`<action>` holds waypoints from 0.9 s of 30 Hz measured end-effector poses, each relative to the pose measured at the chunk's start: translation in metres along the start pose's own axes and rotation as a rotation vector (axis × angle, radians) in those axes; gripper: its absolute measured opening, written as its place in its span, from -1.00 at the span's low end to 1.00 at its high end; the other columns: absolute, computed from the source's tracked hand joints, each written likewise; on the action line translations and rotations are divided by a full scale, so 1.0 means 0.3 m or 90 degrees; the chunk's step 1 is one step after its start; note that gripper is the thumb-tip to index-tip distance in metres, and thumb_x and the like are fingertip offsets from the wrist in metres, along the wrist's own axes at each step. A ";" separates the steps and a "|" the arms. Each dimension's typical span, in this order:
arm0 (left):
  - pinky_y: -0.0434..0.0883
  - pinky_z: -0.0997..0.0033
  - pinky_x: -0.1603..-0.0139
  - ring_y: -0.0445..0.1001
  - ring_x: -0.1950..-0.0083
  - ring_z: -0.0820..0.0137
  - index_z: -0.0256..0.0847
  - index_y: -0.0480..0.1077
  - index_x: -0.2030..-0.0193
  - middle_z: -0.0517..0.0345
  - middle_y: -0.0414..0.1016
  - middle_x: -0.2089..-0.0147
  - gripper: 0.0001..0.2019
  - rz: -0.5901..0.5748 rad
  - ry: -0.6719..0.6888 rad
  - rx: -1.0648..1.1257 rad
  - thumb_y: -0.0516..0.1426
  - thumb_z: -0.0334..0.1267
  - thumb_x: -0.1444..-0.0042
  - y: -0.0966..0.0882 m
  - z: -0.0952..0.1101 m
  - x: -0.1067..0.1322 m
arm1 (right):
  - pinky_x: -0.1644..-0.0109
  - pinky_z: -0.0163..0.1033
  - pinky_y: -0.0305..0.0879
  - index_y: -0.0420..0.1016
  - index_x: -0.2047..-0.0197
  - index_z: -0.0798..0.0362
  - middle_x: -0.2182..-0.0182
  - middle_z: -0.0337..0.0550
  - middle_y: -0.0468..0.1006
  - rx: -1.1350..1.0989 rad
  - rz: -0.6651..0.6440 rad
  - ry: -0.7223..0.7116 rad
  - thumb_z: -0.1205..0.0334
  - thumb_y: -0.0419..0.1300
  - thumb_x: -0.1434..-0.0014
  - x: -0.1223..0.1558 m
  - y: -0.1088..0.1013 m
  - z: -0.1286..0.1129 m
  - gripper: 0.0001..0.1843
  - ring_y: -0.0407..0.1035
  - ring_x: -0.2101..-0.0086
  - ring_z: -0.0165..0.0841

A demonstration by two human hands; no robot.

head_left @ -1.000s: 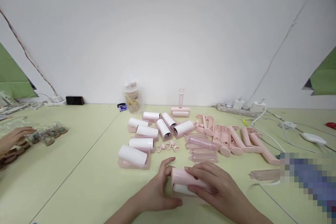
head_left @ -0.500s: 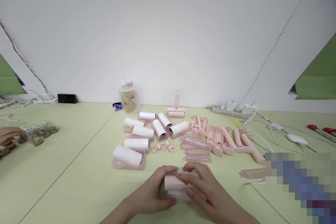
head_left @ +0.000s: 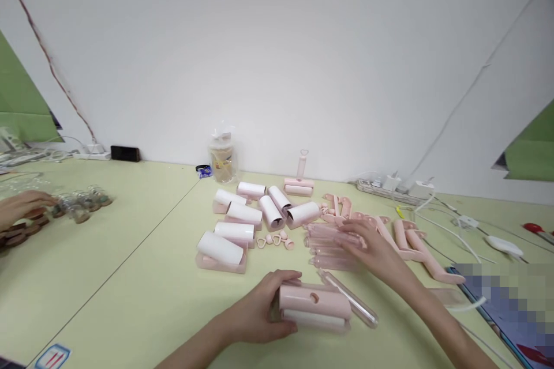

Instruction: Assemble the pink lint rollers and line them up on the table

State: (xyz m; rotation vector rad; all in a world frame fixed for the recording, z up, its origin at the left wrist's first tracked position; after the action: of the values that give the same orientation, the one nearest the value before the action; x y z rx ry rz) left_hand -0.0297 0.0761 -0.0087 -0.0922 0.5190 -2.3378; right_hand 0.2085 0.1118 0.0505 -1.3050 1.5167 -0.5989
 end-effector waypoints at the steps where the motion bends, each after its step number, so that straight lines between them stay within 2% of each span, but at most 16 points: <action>1: 0.17 0.26 -0.14 0.21 -0.14 0.22 -0.12 0.06 -0.18 -0.01 0.22 -0.12 -0.29 -0.001 0.012 -0.006 0.21 -0.41 0.14 -0.001 0.004 -0.002 | 0.22 -0.12 0.38 0.42 0.18 0.04 0.27 -0.02 0.54 -0.038 -0.004 0.027 -0.02 0.04 -0.14 0.014 -0.022 -0.014 -0.66 0.45 0.25 -0.20; 3: 0.19 0.24 -0.12 0.21 -0.12 0.22 -0.11 0.11 -0.15 0.02 0.23 -0.08 -0.33 -0.002 0.037 -0.024 0.22 -0.39 0.14 -0.002 0.010 -0.005 | 0.45 -0.23 0.38 0.39 0.17 0.05 0.54 -0.17 0.52 -0.151 -0.014 0.093 -0.08 0.04 -0.12 0.043 -0.060 -0.049 -0.61 0.43 0.52 -0.30; 4: 0.20 0.24 -0.10 0.22 -0.10 0.22 -0.10 0.14 -0.13 0.03 0.25 -0.06 -0.36 -0.003 0.046 -0.032 0.23 -0.37 0.14 -0.002 0.011 -0.007 | 0.52 -0.26 0.36 0.40 0.20 0.05 0.59 -0.20 0.49 -0.210 -0.015 0.117 -0.11 0.07 -0.09 0.058 -0.074 -0.069 -0.60 0.38 0.59 -0.33; 5: 0.22 0.23 -0.08 0.23 -0.08 0.22 -0.09 0.16 -0.11 0.04 0.26 -0.04 -0.38 -0.004 0.053 -0.038 0.23 -0.36 0.14 -0.002 0.010 -0.009 | 0.53 -0.27 0.35 0.42 0.23 0.04 0.57 -0.19 0.50 -0.262 -0.016 0.128 -0.11 0.11 -0.05 0.071 -0.082 -0.091 -0.60 0.37 0.60 -0.34; 7: 0.23 0.22 -0.06 0.23 -0.06 0.21 -0.08 0.18 -0.09 0.05 0.27 -0.02 -0.41 -0.005 0.062 -0.044 0.22 -0.36 0.13 -0.002 0.008 -0.012 | 0.47 -0.27 0.36 0.45 0.28 0.01 0.40 -0.13 0.55 -0.312 -0.025 0.097 -0.07 0.17 0.01 0.093 -0.085 -0.138 -0.66 0.40 0.51 -0.32; 9: 0.22 0.22 -0.06 0.23 -0.06 0.21 -0.07 0.18 -0.09 0.06 0.27 -0.02 -0.41 -0.006 0.067 -0.049 0.22 -0.37 0.13 -0.001 0.007 -0.014 | 0.43 -0.28 0.36 0.45 0.30 -0.03 0.33 -0.14 0.54 -0.300 -0.039 0.051 0.02 0.18 0.00 0.112 -0.074 -0.169 -0.76 0.39 0.45 -0.33; 13: 0.23 0.23 -0.04 0.23 -0.04 0.21 -0.07 0.18 -0.09 0.07 0.27 0.00 -0.40 -0.013 0.061 -0.056 0.23 -0.35 0.13 0.000 0.007 -0.015 | 0.47 -0.30 0.29 0.39 0.30 -0.06 0.39 -0.20 0.48 -0.219 -0.060 -0.007 0.16 0.10 -0.07 0.138 -0.044 -0.191 -0.88 0.32 0.47 -0.36; 17: 0.23 0.23 -0.05 0.23 -0.06 0.22 -0.08 0.18 -0.09 0.07 0.27 0.01 -0.40 -0.011 0.062 -0.045 0.23 -0.36 0.13 -0.003 0.008 -0.016 | 0.43 -0.30 0.28 0.34 0.28 -0.07 0.38 -0.24 0.46 -0.170 -0.123 -0.045 0.31 0.06 -0.02 0.141 -0.029 -0.222 -0.85 0.30 0.46 -0.37; 21: 0.21 0.21 -0.10 0.22 -0.10 0.22 -0.11 0.17 -0.11 0.04 0.25 -0.04 -0.38 -0.012 0.029 -0.007 0.24 -0.37 0.14 -0.001 -0.011 -0.016 | 0.33 -0.29 0.28 0.31 0.29 -0.06 0.38 -0.27 0.45 -0.152 -0.170 -0.117 0.43 0.07 0.07 0.127 -0.044 -0.277 -0.74 0.33 0.37 -0.36; 24: 0.22 0.21 -0.11 0.20 -0.14 0.22 -0.10 0.05 -0.18 0.00 0.21 -0.12 -0.28 -0.008 0.003 0.055 0.25 -0.37 0.14 0.004 -0.029 -0.015 | 0.26 -0.29 0.29 0.32 0.30 -0.06 0.36 -0.28 0.47 -0.146 -0.232 -0.154 0.44 0.09 0.08 0.114 -0.052 -0.306 -0.74 0.35 0.33 -0.37; 27: 0.21 0.21 -0.12 0.20 -0.15 0.21 -0.12 0.09 -0.15 -0.02 0.20 -0.12 -0.29 -0.001 -0.006 0.069 0.27 -0.37 0.16 0.005 -0.038 -0.016 | 0.31 -0.33 0.30 0.37 0.32 -0.07 0.40 -0.31 0.49 -0.135 -0.279 -0.127 0.39 0.12 0.06 0.097 -0.055 -0.315 -0.79 0.37 0.36 -0.38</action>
State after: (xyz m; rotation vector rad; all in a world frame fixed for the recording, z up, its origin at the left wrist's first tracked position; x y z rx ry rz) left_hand -0.0276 0.0820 -0.0193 -0.0530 0.3862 -2.3607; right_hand 0.1333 0.0582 0.0893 -1.8272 1.1579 -0.5700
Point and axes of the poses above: each hand's wrist, its own x-axis away from the middle knuckle, its own y-axis out of the palm, z = x × y, the point moved 5 cm from there along -x, towards the middle knuckle
